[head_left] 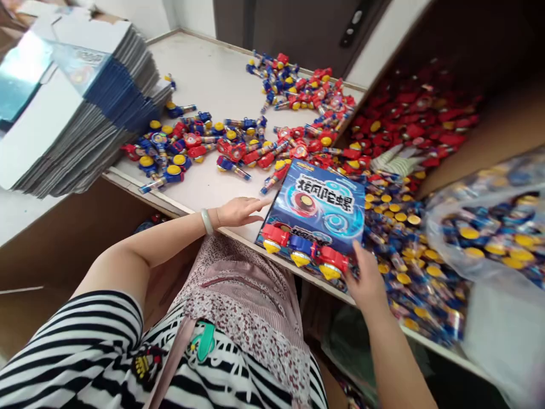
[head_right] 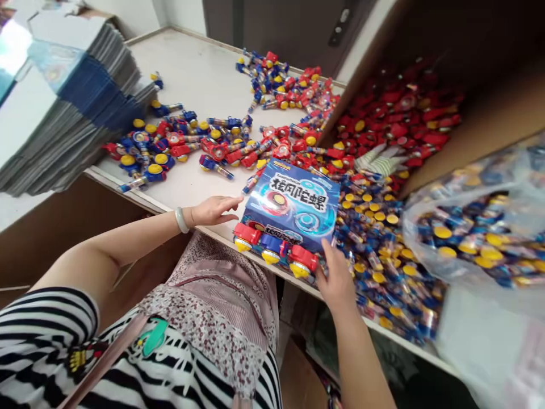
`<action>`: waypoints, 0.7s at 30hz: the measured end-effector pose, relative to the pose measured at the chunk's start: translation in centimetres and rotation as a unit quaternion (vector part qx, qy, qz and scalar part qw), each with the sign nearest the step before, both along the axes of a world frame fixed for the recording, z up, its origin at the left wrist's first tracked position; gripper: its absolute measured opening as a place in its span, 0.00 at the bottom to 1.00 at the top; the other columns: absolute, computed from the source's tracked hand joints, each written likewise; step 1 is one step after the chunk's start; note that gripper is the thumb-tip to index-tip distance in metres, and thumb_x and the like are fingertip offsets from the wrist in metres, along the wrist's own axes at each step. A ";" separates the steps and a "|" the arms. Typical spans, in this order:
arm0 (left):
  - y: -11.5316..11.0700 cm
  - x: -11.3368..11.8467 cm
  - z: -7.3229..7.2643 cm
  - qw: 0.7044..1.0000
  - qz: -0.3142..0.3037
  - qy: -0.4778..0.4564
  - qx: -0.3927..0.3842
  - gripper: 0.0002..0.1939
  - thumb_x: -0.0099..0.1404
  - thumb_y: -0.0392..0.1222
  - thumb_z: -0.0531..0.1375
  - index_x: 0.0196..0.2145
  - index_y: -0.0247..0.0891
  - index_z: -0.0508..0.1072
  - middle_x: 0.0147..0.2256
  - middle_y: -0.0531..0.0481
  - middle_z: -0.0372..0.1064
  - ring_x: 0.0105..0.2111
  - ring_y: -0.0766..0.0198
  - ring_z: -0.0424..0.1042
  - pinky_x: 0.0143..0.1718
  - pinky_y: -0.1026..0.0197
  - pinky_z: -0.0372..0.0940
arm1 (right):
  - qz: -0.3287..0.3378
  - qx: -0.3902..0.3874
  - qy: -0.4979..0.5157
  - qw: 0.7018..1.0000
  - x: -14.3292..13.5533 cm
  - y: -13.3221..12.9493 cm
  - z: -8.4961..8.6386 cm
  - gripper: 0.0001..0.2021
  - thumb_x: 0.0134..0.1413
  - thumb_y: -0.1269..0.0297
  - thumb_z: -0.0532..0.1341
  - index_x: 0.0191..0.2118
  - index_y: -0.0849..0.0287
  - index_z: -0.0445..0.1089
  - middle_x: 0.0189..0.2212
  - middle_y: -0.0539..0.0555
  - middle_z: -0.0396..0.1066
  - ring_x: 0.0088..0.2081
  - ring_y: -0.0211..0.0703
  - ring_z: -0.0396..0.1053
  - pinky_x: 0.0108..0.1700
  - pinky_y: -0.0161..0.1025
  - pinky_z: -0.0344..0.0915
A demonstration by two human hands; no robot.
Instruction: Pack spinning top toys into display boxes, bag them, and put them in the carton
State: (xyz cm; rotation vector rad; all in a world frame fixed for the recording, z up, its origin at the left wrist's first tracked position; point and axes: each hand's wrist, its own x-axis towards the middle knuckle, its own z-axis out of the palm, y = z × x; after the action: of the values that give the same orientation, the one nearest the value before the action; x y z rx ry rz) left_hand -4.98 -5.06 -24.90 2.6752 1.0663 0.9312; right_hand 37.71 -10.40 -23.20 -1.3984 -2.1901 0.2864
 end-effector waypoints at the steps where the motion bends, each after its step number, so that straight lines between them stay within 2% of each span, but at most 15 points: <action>1: 0.3 -0.9 0.0 0.999 0.038 -0.026 -0.015 0.25 0.75 0.47 0.52 0.64 0.33 0.60 0.37 0.43 0.74 0.34 0.61 0.73 0.38 0.60 0.67 | -0.016 0.005 0.023 1.000 0.7 -0.8 -0.2 0.30 0.60 0.57 0.58 0.67 0.58 0.60 0.50 0.66 0.73 0.48 0.58 0.74 0.49 0.55 0.73; 2: 0.8 -1.6 0.0 0.995 0.081 -0.055 -0.032 0.23 0.74 0.45 0.52 0.62 0.32 0.63 0.38 0.43 0.74 0.35 0.62 0.73 0.40 0.60 0.68 | -0.040 0.006 0.047 0.998 1.3 -1.6 -0.5 0.30 0.60 0.55 0.59 0.66 0.59 0.60 0.49 0.66 0.73 0.45 0.56 0.75 0.47 0.54 0.74; 4: 2.5 -2.0 -0.1 0.982 0.137 -0.104 -0.077 0.17 0.74 0.43 0.52 0.54 0.32 0.70 0.39 0.40 0.74 0.38 0.60 0.74 0.44 0.58 0.68 | -0.111 0.007 0.068 0.991 2.1 -3.0 -1.1 0.25 0.61 0.53 0.59 0.60 0.60 0.67 0.46 0.65 0.74 0.42 0.56 0.75 0.45 0.54 0.74; 5: 3.7 -1.7 -0.2 0.977 0.136 -0.128 -0.105 0.15 0.73 0.42 0.53 0.50 0.32 0.73 0.40 0.39 0.75 0.40 0.59 0.74 0.46 0.56 0.68 | -0.135 -0.005 0.066 0.989 2.3 -3.6 -1.4 0.23 0.61 0.51 0.58 0.56 0.60 0.70 0.44 0.65 0.75 0.41 0.57 0.75 0.44 0.55 0.74; 7: 6.6 0.1 -0.5 0.963 0.086 -0.188 -0.174 0.15 0.73 0.45 0.54 0.45 0.32 0.76 0.44 0.37 0.75 0.45 0.56 0.74 0.52 0.54 0.67 | -0.146 -0.043 0.033 0.988 2.0 -4.2 -1.9 0.23 0.59 0.47 0.59 0.50 0.60 0.72 0.41 0.64 0.76 0.40 0.59 0.76 0.42 0.56 0.74; 9: 9.5 2.8 -0.8 0.925 0.045 -0.283 -0.251 0.20 0.73 0.49 0.53 0.49 0.30 0.76 0.49 0.36 0.74 0.50 0.53 0.73 0.57 0.52 0.65 | -0.120 -0.078 -0.018 0.990 0.9 -4.4 -2.3 0.25 0.56 0.42 0.60 0.46 0.59 0.74 0.41 0.65 0.77 0.41 0.63 0.76 0.42 0.57 0.74; 12: 12.8 6.6 -1.0 0.838 0.051 -0.417 -0.349 0.31 0.76 0.54 0.45 0.59 0.26 0.70 0.57 0.32 0.69 0.55 0.52 0.70 0.61 0.50 0.63 | -0.110 -0.102 -0.073 0.986 -1.3 -4.2 -2.7 0.26 0.55 0.37 0.57 0.38 0.57 0.77 0.39 0.66 0.79 0.45 0.68 0.76 0.44 0.59 0.73; 13: 13.5 7.5 -1.0 0.818 0.057 -0.438 -0.368 0.32 0.76 0.54 0.43 0.61 0.25 0.69 0.58 0.31 0.68 0.57 0.52 0.70 0.63 0.50 0.62 | -0.122 -0.108 -0.077 0.984 -2.0 -4.1 -2.9 0.28 0.55 0.36 0.55 0.36 0.57 0.78 0.37 0.66 0.79 0.44 0.69 0.77 0.43 0.59 0.73; 15: 14.2 8.8 -1.1 0.809 0.059 -0.442 -0.382 0.30 0.76 0.49 0.44 0.62 0.24 0.67 0.61 0.32 0.66 0.61 0.53 0.66 0.68 0.51 0.56 | -0.156 -0.113 -0.072 0.979 -3.0 -4.2 -3.1 0.30 0.54 0.33 0.54 0.34 0.57 0.78 0.33 0.67 0.80 0.41 0.70 0.78 0.39 0.58 0.73; 18: 14.1 9.8 -1.0 0.819 0.070 -0.426 -0.379 0.27 0.75 0.45 0.45 0.61 0.26 0.68 0.63 0.36 0.63 0.67 0.54 0.58 0.73 0.52 0.47 | -0.187 -0.106 -0.061 0.975 -3.9 -4.7 -3.2 0.30 0.54 0.33 0.54 0.34 0.57 0.78 0.33 0.66 0.80 0.38 0.70 0.79 0.35 0.57 0.74; 21: 13.7 10.2 -0.3 0.818 0.095 -0.427 -0.375 0.28 0.76 0.45 0.42 0.63 0.27 0.66 0.64 0.35 0.62 0.68 0.51 0.56 0.73 0.47 0.46 | -0.187 -0.096 -0.063 0.976 -4.0 -5.3 -2.9 0.26 0.56 0.37 0.54 0.30 0.53 0.79 0.31 0.63 0.80 0.36 0.68 0.79 0.34 0.56 0.74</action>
State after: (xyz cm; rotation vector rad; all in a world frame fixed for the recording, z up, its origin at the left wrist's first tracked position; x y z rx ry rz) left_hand 5.25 8.64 -25.15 1.2961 1.1185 1.2132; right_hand 33.74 -15.72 -26.13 -1.9485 -1.9818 0.2828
